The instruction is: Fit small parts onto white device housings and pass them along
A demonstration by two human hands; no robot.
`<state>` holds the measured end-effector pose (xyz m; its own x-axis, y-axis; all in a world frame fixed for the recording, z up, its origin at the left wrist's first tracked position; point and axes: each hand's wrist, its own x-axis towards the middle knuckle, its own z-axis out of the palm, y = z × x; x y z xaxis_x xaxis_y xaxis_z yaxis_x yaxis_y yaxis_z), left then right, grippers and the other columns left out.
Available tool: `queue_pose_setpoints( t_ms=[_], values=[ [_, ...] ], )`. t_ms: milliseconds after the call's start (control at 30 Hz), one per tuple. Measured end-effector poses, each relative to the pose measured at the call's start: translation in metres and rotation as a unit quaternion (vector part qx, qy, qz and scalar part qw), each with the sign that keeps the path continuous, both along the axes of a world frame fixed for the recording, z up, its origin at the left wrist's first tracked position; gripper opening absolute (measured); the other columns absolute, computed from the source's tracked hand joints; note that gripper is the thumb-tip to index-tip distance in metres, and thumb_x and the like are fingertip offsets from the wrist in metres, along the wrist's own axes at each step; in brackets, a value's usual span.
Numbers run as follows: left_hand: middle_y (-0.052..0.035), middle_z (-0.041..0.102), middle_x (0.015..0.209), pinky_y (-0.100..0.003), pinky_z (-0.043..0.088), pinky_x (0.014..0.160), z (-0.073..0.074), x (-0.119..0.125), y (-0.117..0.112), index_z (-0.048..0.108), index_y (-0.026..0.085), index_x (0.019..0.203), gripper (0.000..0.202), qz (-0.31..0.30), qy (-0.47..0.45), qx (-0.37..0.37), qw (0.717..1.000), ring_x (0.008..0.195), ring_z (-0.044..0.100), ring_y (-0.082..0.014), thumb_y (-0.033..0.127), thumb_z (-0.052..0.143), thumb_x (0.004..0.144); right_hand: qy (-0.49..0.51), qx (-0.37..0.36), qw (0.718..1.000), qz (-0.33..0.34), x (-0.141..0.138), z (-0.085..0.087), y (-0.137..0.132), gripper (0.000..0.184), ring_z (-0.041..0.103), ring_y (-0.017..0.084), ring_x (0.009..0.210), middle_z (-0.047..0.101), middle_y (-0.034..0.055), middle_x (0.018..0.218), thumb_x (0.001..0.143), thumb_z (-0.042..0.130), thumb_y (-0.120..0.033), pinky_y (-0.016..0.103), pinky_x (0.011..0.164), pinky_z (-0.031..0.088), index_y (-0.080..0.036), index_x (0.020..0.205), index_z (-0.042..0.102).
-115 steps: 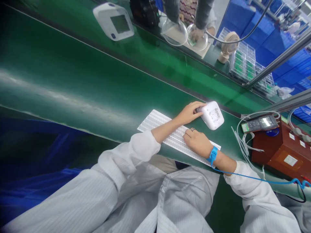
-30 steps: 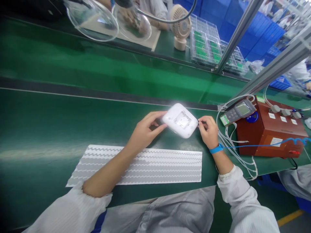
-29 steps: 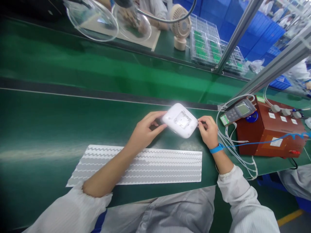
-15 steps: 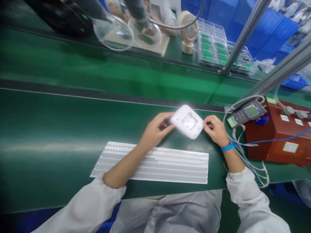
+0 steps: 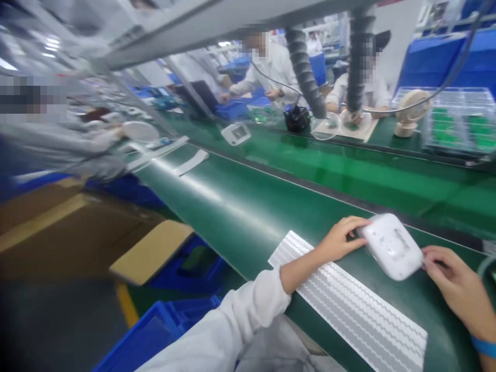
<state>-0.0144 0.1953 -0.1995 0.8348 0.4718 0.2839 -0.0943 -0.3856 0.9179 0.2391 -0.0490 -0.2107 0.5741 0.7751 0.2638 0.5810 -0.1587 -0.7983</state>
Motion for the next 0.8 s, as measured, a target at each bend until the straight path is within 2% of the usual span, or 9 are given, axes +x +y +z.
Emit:
queue_pose_setpoints(
  t_ms=[67,167,300,467,633,800],
  values=[
    [-0.0123,0.072,0.153,-0.038,0.061,0.093,0.002,-0.005,-0.001,0.074,0.029,0.148,0.048,-0.001,-0.005,-0.001,1.000,0.135,0.067,-0.0317,0.036,0.082,0.101,0.015,-0.017,1.000,0.007,-0.015,0.019,0.003,0.038,0.078,0.037,0.096,0.081,0.0143,0.107,0.093,0.076,-0.071,0.056,0.082,0.065,-0.034,0.085,0.078],
    [-0.0131,0.071,0.151,-0.036,0.061,0.090,0.000,-0.007,0.004,0.072,0.029,0.148,0.046,-0.002,0.002,0.008,1.000,0.130,0.069,-0.0303,0.033,0.079,0.103,0.047,-0.026,0.998,0.020,-0.027,0.033,0.010,0.037,0.076,0.033,0.104,0.079,0.0120,0.113,0.098,0.073,-0.064,0.050,0.090,0.065,-0.029,0.086,0.076],
    [-0.0112,0.071,0.152,-0.033,0.059,0.088,-0.003,-0.006,0.011,0.072,0.030,0.148,0.043,0.002,0.014,0.033,0.999,0.129,0.070,-0.0275,0.032,0.076,0.105,0.085,0.000,0.996,0.017,-0.030,0.031,0.013,0.031,0.073,0.029,0.104,0.076,0.0112,0.113,0.100,0.075,-0.055,0.044,0.087,0.065,-0.026,0.088,0.075],
    [-0.0105,0.072,0.150,-0.032,0.059,0.086,0.003,-0.008,0.007,0.072,0.029,0.147,0.043,0.008,0.023,0.038,0.999,0.126,0.072,-0.0256,0.033,0.075,0.104,0.100,0.012,0.995,0.019,-0.034,0.030,0.011,0.024,0.071,0.026,0.103,0.074,0.0102,0.114,0.101,0.074,-0.046,0.039,0.083,0.065,-0.025,0.090,0.075],
    [-0.0108,0.072,0.150,-0.032,0.060,0.087,0.010,-0.008,0.005,0.072,0.028,0.147,0.043,0.014,0.041,0.036,0.998,0.127,0.071,-0.0255,0.032,0.075,0.105,0.110,0.014,0.994,0.019,-0.034,0.030,0.013,0.024,0.072,0.026,0.101,0.074,0.0097,0.113,0.102,0.073,-0.047,0.041,0.083,0.065,-0.025,0.091,0.074],
    [-0.0112,0.071,0.150,-0.032,0.061,0.087,0.010,-0.008,0.005,0.071,0.028,0.147,0.042,0.014,0.044,0.051,0.998,0.128,0.071,-0.0259,0.032,0.074,0.105,0.112,0.009,0.994,0.013,-0.035,0.030,0.013,0.027,0.071,0.026,0.098,0.074,0.0096,0.113,0.101,0.074,-0.050,0.042,0.083,0.066,-0.025,0.090,0.074]
  ],
)
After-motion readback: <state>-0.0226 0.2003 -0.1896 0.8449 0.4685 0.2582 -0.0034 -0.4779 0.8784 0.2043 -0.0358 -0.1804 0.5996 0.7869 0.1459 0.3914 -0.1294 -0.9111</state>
